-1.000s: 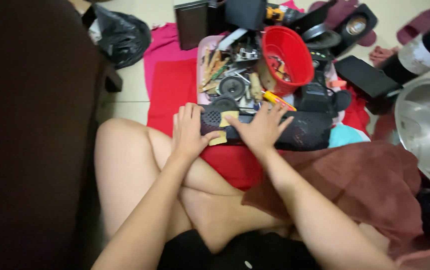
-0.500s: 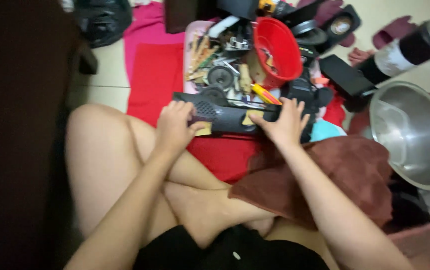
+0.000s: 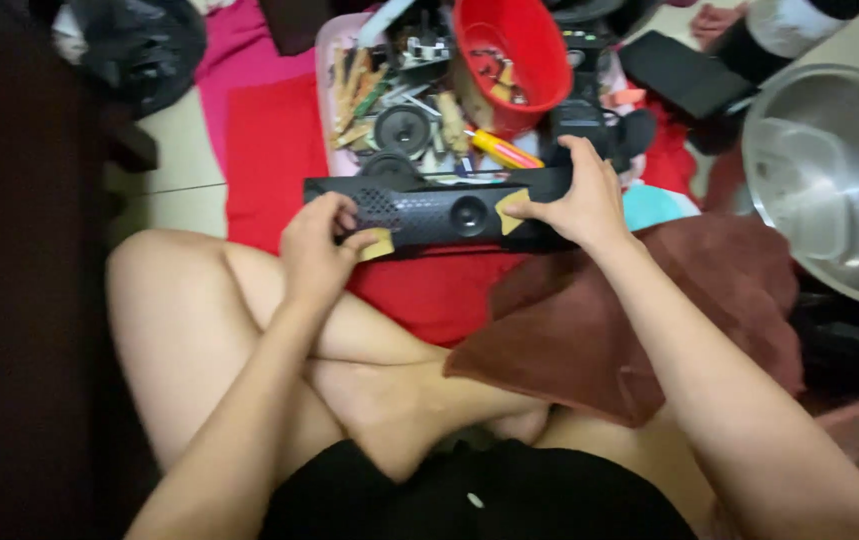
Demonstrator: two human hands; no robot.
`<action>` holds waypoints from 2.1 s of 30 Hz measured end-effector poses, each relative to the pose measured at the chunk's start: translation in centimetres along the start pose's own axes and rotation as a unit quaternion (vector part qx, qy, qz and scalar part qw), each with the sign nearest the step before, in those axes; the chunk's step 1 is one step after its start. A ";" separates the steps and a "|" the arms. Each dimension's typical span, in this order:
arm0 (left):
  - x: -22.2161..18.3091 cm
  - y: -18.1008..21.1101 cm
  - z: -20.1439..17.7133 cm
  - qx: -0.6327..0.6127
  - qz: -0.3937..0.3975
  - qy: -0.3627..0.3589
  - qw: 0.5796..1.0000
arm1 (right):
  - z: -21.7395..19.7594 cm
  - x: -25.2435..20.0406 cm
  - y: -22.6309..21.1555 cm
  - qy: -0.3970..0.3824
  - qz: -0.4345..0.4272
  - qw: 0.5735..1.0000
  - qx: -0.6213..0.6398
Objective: Applying adhesive strips and putty to a speaker housing to seal or repair it.
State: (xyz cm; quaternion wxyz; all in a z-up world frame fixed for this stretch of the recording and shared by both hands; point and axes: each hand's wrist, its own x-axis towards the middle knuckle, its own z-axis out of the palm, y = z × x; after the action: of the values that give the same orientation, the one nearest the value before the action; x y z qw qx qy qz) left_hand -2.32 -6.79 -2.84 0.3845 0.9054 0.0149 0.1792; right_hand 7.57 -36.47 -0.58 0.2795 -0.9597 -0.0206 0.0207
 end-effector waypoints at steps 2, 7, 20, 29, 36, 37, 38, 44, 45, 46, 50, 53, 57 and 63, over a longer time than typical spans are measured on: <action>-0.1 0.0 -0.1 0.000 -0.011 0.006 1.000 | 1.3 -0.1 -3.9 0.017 -0.053 0.998 -0.006; 0.0 -0.8 0.1 0.006 -0.036 0.011 0.999 | 3.4 2.1 -8.5 0.033 -0.207 0.971 -0.114; 0.1 0.9 -1.0 0.071 -0.013 -0.006 0.997 | 1.2 -0.8 1.0 0.162 -0.144 0.976 0.010; -0.1 6.9 6.9 -0.122 -0.122 0.115 0.978 | -5.3 -7.6 2.2 0.118 0.010 0.937 0.327; -3.4 14.8 14.8 -0.357 -0.255 -0.141 0.888 | -4.1 -12.4 1.1 0.067 0.110 0.913 0.387; -2.7 14.8 13.6 -0.355 -0.252 -0.146 0.888 | -4.8 -12.7 1.3 0.072 0.113 0.912 0.388; -2.0 14.8 12.3 -0.245 -0.120 -0.172 0.947 | -5.5 -13.0 1.5 0.118 0.091 0.931 0.332; 5.8 10.7 7.2 0.211 0.176 -0.183 0.944 | -9.3 -15.1 2.0 0.283 -0.022 0.958 0.047; 7.0 9.0 7.5 0.267 0.175 -0.189 0.929 | -9.4 -15.0 2.5 0.315 -0.047 0.948 -0.012; 7.5 8.1 7.7 0.269 0.176 -0.188 0.928 | -9.2 -14.9 3.0 0.316 -0.047 0.947 -0.010; 8.5 7.2 7.3 0.308 0.119 -0.292 0.897 | -8.7 -14.7 3.9 0.290 -0.031 0.956 -0.014; 8.0 7.8 7.4 0.249 0.086 -0.342 0.902 | -8.7 -14.8 3.8 0.290 -0.043 0.956 -0.018; 6.5 7.3 8.3 0.142 0.073 -0.360 0.919 | -8.4 -14.9 4.1 0.304 -0.059 0.950 -0.030; 3.9 9.5 6.1 0.174 0.133 -0.288 0.932 | -7.8 -15.0 4.2 0.347 -0.089 0.930 -0.074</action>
State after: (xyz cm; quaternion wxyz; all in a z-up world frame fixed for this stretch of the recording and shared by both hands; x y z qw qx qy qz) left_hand 2.33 -17.05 1.16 0.1811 0.9646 -0.1864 -0.0452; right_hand -6.87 -45.01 4.17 0.1977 -0.9191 -0.0091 -0.3406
